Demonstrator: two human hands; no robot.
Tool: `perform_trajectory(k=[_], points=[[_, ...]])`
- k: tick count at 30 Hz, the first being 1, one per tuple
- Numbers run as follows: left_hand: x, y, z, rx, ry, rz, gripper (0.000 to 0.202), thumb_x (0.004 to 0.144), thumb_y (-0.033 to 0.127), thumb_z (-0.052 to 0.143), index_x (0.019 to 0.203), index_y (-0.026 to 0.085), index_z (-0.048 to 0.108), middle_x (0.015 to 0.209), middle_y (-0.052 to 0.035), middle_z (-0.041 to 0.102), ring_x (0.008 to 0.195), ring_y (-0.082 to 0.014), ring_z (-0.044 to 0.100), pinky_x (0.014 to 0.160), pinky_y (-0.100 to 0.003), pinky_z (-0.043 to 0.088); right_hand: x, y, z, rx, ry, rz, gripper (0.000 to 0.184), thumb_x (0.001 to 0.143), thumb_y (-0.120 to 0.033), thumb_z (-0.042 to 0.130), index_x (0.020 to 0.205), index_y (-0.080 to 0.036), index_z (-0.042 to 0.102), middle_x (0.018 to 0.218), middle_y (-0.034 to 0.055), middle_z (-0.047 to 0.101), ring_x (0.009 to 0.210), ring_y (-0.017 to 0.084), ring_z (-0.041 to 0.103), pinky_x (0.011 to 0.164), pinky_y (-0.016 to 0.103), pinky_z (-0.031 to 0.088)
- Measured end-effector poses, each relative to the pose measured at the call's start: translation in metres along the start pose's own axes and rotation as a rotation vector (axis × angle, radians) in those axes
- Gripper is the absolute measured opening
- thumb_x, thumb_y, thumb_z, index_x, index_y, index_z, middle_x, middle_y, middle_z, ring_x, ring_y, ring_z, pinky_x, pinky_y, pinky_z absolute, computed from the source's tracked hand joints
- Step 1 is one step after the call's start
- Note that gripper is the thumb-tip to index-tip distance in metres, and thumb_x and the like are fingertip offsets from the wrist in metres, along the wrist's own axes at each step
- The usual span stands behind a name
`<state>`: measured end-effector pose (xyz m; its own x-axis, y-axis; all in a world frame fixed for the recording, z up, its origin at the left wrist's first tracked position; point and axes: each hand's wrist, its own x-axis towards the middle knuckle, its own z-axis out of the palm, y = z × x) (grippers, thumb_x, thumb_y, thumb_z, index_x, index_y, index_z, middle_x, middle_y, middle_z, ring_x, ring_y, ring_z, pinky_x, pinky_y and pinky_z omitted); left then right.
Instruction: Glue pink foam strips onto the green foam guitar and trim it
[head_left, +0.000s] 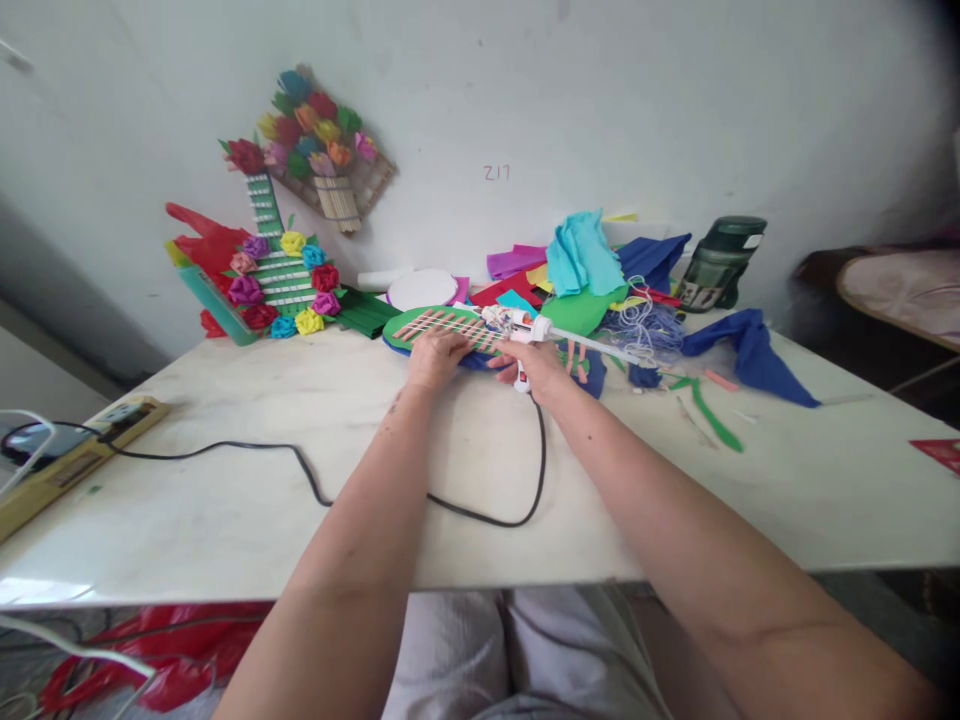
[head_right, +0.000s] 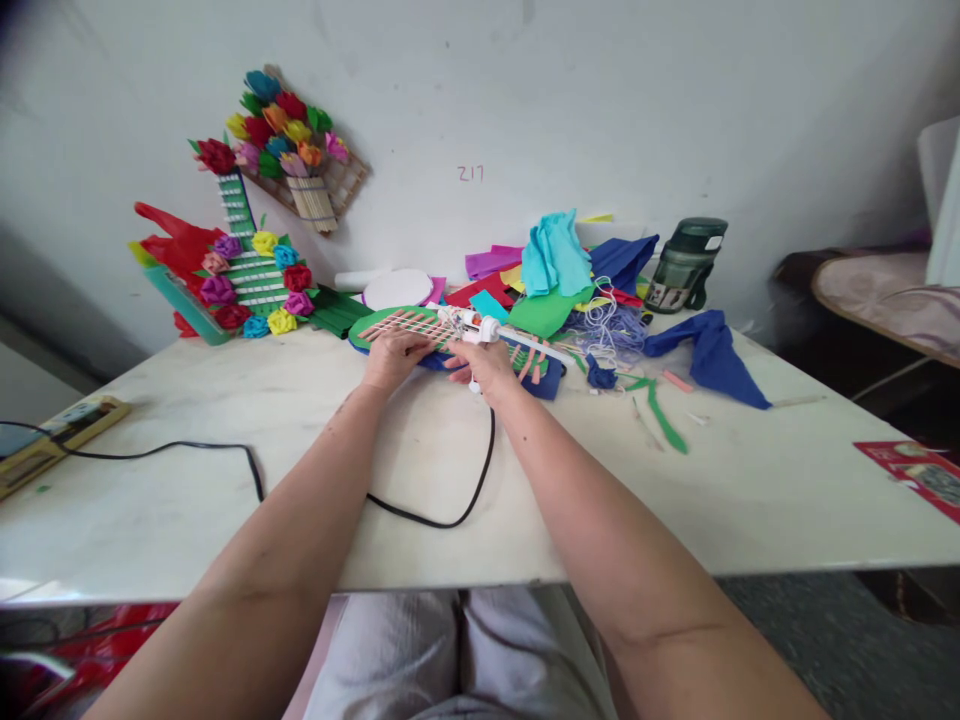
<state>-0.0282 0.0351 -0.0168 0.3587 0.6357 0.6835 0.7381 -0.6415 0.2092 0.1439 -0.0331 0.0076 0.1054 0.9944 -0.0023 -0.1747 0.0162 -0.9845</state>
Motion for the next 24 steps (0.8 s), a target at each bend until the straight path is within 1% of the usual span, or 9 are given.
perform_trajectory(k=[2, 4, 7, 9, 11, 13, 16, 18, 24], points=[[-0.001, 0.003, -0.005, -0.014, 0.036, -0.005, 0.015, 0.079, 0.031, 0.064, 0.08, 0.019, 0.073, 0.09, -0.0071, 0.074, 0.093, -0.0213, 0.066, 0.092, -0.036, 0.046, -0.001, -0.002, -0.001, -0.029, 0.015, -0.037, 0.01, 0.071, -0.022, 0.067, 0.076, -0.015, 0.062, 0.048, -0.001, 0.063, 0.031, 0.009, 0.05, 0.031, 0.018, 0.036], [-0.001, 0.007, -0.015, 0.021, 0.128, -0.112, 0.018, 0.078, 0.035, 0.064, 0.082, 0.02, 0.073, 0.092, -0.0081, 0.073, 0.098, -0.0237, 0.065, 0.093, -0.038, 0.045, -0.001, -0.003, -0.002, -0.047, 0.013, -0.062, 0.011, 0.07, -0.023, 0.067, 0.075, -0.015, 0.061, 0.045, -0.0027, 0.06, 0.028, 0.007, 0.045, 0.029, 0.017, 0.032], [0.0, 0.012, -0.035, 0.112, 0.273, -0.56, 0.028, 0.083, 0.038, 0.053, 0.08, 0.017, 0.073, 0.071, -0.0108, 0.071, 0.084, -0.0282, 0.067, 0.079, -0.04, 0.05, 0.001, -0.002, -0.004, -0.059, -0.017, -0.078, 0.012, 0.07, -0.026, 0.067, 0.069, -0.016, 0.06, 0.04, -0.0044, 0.056, 0.025, 0.006, 0.039, 0.027, 0.017, 0.029], [0.0, 0.011, -0.048, 0.043, 0.213, -0.741, 0.026, 0.081, 0.032, 0.052, 0.087, 0.017, 0.072, 0.055, -0.0078, 0.065, 0.069, -0.027, 0.068, 0.07, -0.038, 0.051, 0.002, 0.0, -0.004, -0.079, -0.029, -0.087, 0.017, 0.069, -0.028, 0.067, 0.063, -0.017, 0.057, 0.038, -0.0048, 0.053, 0.025, 0.006, 0.037, 0.027, 0.017, 0.03], [0.0, 0.009, -0.058, -0.155, 0.02, -0.869, 0.033, 0.074, 0.025, 0.056, 0.104, 0.014, 0.067, 0.043, -0.003, 0.059, 0.051, -0.0233, 0.063, 0.058, -0.033, 0.05, 0.001, 0.001, -0.003, -0.103, -0.035, -0.103, 0.021, 0.068, -0.031, 0.069, 0.058, -0.018, 0.055, 0.036, -0.0054, 0.051, 0.025, 0.006, 0.037, 0.027, 0.017, 0.03], [0.0, 0.008, -0.066, -0.315, -0.156, -0.934, 0.038, 0.072, 0.022, 0.059, 0.108, 0.011, 0.064, 0.042, -0.0011, 0.057, 0.042, -0.0193, 0.058, 0.05, -0.03, 0.048, 0.001, 0.001, -0.002, -0.126, -0.035, -0.119, 0.023, 0.066, -0.032, 0.071, 0.057, -0.018, 0.054, 0.035, -0.0063, 0.048, 0.026, 0.006, 0.037, 0.027, 0.017, 0.03], [0.0, 0.013, -0.076, -0.448, -0.301, -0.909, 0.016, 0.071, 0.026, 0.065, 0.08, 0.012, 0.067, 0.045, -0.0023, 0.058, 0.039, -0.0138, 0.054, 0.047, -0.026, 0.046, 0.0, 0.002, 0.0, -0.141, -0.007, -0.152, 0.022, 0.063, -0.031, 0.074, 0.059, -0.019, 0.055, 0.036, -0.0079, 0.047, 0.029, 0.006, 0.037, 0.029, 0.018, 0.03], [0.002, 0.021, -0.079, -0.526, -0.398, -0.877, 0.017, 0.067, 0.028, 0.071, 0.067, 0.013, 0.064, 0.048, -0.0048, 0.061, 0.041, -0.0143, 0.056, 0.048, -0.027, 0.048, 0.001, 0.002, 0.002, -0.108, -0.005, -0.192, 0.022, 0.061, -0.032, 0.075, 0.064, -0.019, 0.057, 0.039, -0.0088, 0.047, 0.031, 0.005, 0.037, 0.032, 0.018, 0.032], [0.007, 0.049, -0.061, -0.806, -0.648, -0.515, 0.025, 0.065, 0.034, 0.075, 0.081, 0.014, 0.071, 0.082, -0.0098, 0.072, 0.075, -0.0191, 0.067, 0.065, -0.03, 0.055, -0.001, -0.002, 0.006, 0.075, -0.047, -0.271, 0.026, 0.066, -0.043, 0.069, 0.07, -0.02, 0.057, 0.054, -0.0057, 0.053, 0.048, 0.008, 0.049, 0.046, 0.019, 0.041]])
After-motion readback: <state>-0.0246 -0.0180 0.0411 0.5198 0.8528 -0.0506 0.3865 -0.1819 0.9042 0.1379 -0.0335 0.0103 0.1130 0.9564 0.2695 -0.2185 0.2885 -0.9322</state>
